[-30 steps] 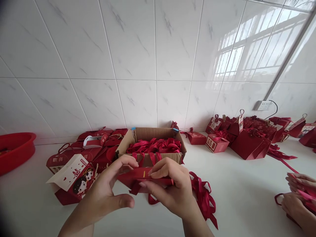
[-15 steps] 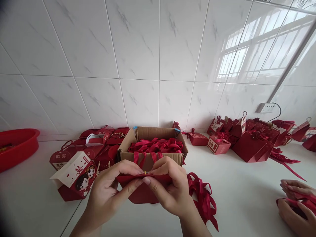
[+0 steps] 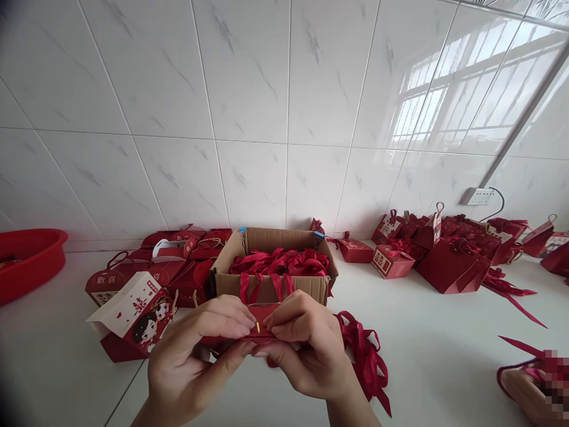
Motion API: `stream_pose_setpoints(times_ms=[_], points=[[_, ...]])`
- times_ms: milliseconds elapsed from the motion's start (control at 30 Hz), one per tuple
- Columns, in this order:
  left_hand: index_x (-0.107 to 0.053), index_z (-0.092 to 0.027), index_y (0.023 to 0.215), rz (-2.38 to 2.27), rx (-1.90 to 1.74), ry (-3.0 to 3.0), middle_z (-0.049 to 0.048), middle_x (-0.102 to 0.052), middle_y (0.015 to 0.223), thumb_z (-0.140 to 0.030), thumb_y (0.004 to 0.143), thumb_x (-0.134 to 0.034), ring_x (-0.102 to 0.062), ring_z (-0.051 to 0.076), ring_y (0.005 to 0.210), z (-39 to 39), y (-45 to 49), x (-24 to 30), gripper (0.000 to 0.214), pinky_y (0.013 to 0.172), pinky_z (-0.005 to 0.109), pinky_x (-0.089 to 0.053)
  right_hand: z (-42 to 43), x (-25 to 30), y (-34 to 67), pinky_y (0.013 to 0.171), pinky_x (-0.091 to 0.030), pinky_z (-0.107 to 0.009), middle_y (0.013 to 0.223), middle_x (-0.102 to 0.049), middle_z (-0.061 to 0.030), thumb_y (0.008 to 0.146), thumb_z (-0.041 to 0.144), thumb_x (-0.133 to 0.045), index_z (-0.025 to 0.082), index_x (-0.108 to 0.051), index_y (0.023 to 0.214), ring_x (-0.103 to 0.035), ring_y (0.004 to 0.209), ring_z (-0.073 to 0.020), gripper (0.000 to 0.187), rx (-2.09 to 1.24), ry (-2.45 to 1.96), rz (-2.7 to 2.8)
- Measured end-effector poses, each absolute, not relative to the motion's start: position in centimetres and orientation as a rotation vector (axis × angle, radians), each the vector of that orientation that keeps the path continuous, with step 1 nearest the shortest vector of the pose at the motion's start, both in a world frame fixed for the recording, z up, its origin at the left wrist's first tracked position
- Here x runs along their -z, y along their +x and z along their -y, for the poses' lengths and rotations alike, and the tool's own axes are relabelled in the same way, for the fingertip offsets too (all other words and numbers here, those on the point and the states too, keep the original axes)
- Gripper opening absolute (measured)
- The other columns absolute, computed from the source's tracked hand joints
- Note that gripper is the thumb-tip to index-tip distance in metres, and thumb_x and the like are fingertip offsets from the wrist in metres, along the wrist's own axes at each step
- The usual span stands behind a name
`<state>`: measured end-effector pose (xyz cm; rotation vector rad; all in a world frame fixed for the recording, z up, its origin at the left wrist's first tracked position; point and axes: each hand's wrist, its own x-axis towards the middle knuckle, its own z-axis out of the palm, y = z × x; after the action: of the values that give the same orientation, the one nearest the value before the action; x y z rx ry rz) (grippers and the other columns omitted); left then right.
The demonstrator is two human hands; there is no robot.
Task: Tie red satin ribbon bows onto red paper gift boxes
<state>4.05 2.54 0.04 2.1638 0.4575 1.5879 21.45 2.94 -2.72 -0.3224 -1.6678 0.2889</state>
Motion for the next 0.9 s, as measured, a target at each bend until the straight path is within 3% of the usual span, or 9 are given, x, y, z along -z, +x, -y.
stream_pose_setpoints(times_ms=[133,267,400,533,733,900], points=[[-0.061,-0.025,0.097,-0.635,-1.266,2.244,0.0032,-0.064,0.104,-0.013,0.08,-0.065,-0.06,0.019,0.104,-2.7,2.9,-1.0,0.022,0.09,0.03,-0.051,-2.8,2.3,22.0,0.061,-0.054,-0.037,0.079,-0.06,-0.0037,0.081,0.005,-0.058,0.024,-0.055,0.094,-0.063,0.072,-0.0182,0.023,-0.203,-0.291,1.725],[-0.046,-0.03,0.124,-0.945,-1.071,2.287,0.0056,-0.055,0.126,-0.03,0.074,-0.073,-0.054,0.023,0.116,-2.8,1.5,-0.9,0.057,0.092,0.03,-0.05,-2.7,1.6,22.1,0.06,-0.054,-0.036,0.078,-0.06,-0.0031,0.081,0.004,-0.056,0.021,-0.054,0.09,-0.065,0.072,-0.0178,0.019,-0.107,-0.265,1.76],[-0.05,-0.027,0.106,-1.223,-0.983,2.175,0.0006,-0.062,0.105,-0.039,0.077,-0.07,-0.061,0.018,0.095,-3.1,0.7,-0.7,0.038,0.078,0.026,-0.053,-2.7,1.1,21.9,0.057,-0.051,-0.033,0.078,-0.059,-0.003,0.08,-0.001,-0.051,0.016,-0.053,0.079,-0.065,0.07,-0.0162,0.017,0.065,-0.215,1.736],[-0.059,-0.024,0.086,-1.177,-0.836,2.175,-0.0033,-0.064,0.083,-0.035,0.085,-0.062,-0.061,0.013,0.077,-3.5,0.3,-1.1,0.012,0.069,0.022,-0.049,-2.9,1.2,22.1,0.059,-0.048,-0.034,0.083,-0.06,-0.003,0.072,-0.009,-0.049,0.015,-0.052,0.078,-0.065,0.074,-0.017,0.025,0.102,-0.246,1.711],[-0.061,-0.023,0.08,-0.947,-1.102,2.281,-0.0029,-0.062,0.077,-0.018,0.085,-0.062,-0.06,0.01,0.071,-2.8,-0.3,-1.7,0.007,0.063,0.019,-0.047,-3.0,1.9,22.7,0.058,-0.049,-0.035,0.082,-0.059,-0.0024,0.073,-0.005,-0.057,0.016,-0.056,0.084,-0.064,0.072,-0.018,0.024,-0.099,-0.197,1.581],[-0.059,-0.024,0.085,-0.628,-1.345,2.271,-0.0015,-0.066,0.08,-0.008,0.083,-0.06,-0.064,0.015,0.083,-1.7,-0.9,-2.1,0.015,0.074,0.025,-0.053,-2.6,2.0,22.3,0.054,-0.048,-0.035,0.073,-0.057,-0.0008,0.074,0.006,-0.065,0.016,-0.057,0.081,-0.062,0.062,-0.0166,0.015,-0.168,-0.165,1.507]])
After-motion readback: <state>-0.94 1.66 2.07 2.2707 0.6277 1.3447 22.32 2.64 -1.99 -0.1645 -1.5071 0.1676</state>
